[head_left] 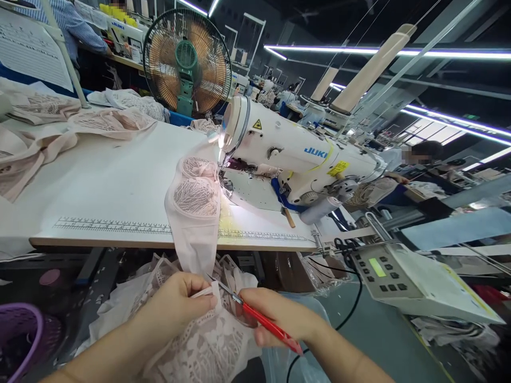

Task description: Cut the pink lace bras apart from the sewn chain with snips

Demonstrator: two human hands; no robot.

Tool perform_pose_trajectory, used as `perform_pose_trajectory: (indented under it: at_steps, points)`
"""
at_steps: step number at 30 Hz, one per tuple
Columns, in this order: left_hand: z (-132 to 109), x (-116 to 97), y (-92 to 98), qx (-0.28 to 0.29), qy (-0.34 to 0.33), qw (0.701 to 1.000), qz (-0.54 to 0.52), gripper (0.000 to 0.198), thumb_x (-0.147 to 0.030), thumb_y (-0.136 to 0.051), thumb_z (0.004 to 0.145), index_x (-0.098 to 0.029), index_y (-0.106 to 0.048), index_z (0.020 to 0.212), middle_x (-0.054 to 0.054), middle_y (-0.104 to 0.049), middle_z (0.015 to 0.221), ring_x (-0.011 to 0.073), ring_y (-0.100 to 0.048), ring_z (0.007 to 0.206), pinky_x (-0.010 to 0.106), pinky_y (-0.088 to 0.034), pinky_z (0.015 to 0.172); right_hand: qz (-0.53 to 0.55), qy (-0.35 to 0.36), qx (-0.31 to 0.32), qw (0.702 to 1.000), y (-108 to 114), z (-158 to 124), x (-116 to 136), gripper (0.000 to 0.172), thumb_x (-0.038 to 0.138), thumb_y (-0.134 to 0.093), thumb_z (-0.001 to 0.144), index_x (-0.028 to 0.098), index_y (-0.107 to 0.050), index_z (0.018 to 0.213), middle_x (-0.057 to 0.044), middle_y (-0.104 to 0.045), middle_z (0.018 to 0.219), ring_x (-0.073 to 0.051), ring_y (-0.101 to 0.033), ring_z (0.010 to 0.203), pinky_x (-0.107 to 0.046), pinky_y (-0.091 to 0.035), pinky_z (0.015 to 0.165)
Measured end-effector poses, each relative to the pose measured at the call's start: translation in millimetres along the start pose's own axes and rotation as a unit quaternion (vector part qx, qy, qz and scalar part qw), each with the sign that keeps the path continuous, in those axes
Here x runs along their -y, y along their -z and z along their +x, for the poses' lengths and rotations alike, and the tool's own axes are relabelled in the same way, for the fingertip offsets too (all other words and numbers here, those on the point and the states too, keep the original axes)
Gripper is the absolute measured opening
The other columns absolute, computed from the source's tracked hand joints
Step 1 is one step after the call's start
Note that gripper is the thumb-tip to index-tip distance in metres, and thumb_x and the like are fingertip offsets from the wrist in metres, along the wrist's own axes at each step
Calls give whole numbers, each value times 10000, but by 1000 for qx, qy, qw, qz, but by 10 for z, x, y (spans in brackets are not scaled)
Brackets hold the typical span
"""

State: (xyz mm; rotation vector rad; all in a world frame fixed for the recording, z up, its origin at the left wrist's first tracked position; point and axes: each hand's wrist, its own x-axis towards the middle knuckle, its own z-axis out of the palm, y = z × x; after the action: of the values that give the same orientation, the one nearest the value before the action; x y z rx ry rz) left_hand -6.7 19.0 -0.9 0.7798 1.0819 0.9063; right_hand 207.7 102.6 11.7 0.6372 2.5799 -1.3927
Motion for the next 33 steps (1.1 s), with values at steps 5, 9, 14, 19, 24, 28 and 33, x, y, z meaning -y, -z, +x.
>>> perform_pose_trajectory:
  at_steps: [5, 9, 14, 19, 24, 28, 33]
  points:
    - [24, -37, 7, -9, 27, 1000, -9, 264, -342, -689, 605, -151, -523, 528, -54, -417, 502, 83, -318, 496, 238, -204, 510, -79, -33, 2, 996, -34, -10, 90, 487, 644, -527, 717, 208, -311, 699, 35, -384, 658, -98, -314, 537, -238, -239, 483]
    - [23, -77, 22, -10, 46, 998, -34, 179, -259, -708, 562, -128, -591, 532, -44, -484, 490, 86, -378, 497, 230, -258, 524, -99, -58, -8, 993, -74, 8, 87, 471, 581, -608, 689, 208, -320, 695, 42, -403, 648, -95, -309, 528, -232, -221, 481]
    - [4, -111, 26, -2, 46, 998, -52, 120, -207, -709, 553, -126, -626, 524, -41, -532, 477, 80, -409, 474, 217, -290, 511, -76, -72, -24, 994, -138, -18, 61, 450, 532, -641, 678, 202, -336, 680, 52, -395, 623, -87, -289, 521, -229, -201, 480]
    - [-4, -102, 29, 6, 47, 997, -67, 116, -201, -729, 550, -118, -649, 535, -30, -554, 488, 82, -418, 479, 215, -293, 518, -2, -89, -46, 995, -216, -12, 84, 385, 444, -641, 696, 200, -346, 658, 63, -346, 575, -85, -271, 521, -223, -209, 463]
    - [5, -94, 51, 5, 50, 997, -56, 130, -210, -741, 544, -114, -655, 556, -28, -541, 498, 90, -416, 499, 222, -293, 531, 61, -138, -48, 987, -300, 35, 125, 312, 344, -616, 720, 199, -352, 638, 66, -354, 575, -75, -294, 508, -199, -231, 437]
    - [-14, -128, 54, 8, 49, 998, -35, 151, -242, -713, 574, -132, -619, 529, -35, -515, 494, 95, -403, 502, 232, -298, 539, 79, -138, -72, 985, -388, 70, 93, 350, 357, -644, 695, 200, -344, 609, 67, -327, 570, -73, -273, 510, -202, -226, 435]
    - [-60, -119, 57, -8, 26, 1000, 15, 223, -329, -694, 616, -150, -598, 524, -36, -486, 487, 108, -391, 490, 245, -291, 518, 104, -89, -131, 982, -440, 90, 1, 442, 503, -569, 758, 208, -300, 571, 57, -305, 530, -82, -259, 486, -224, -214, 432]
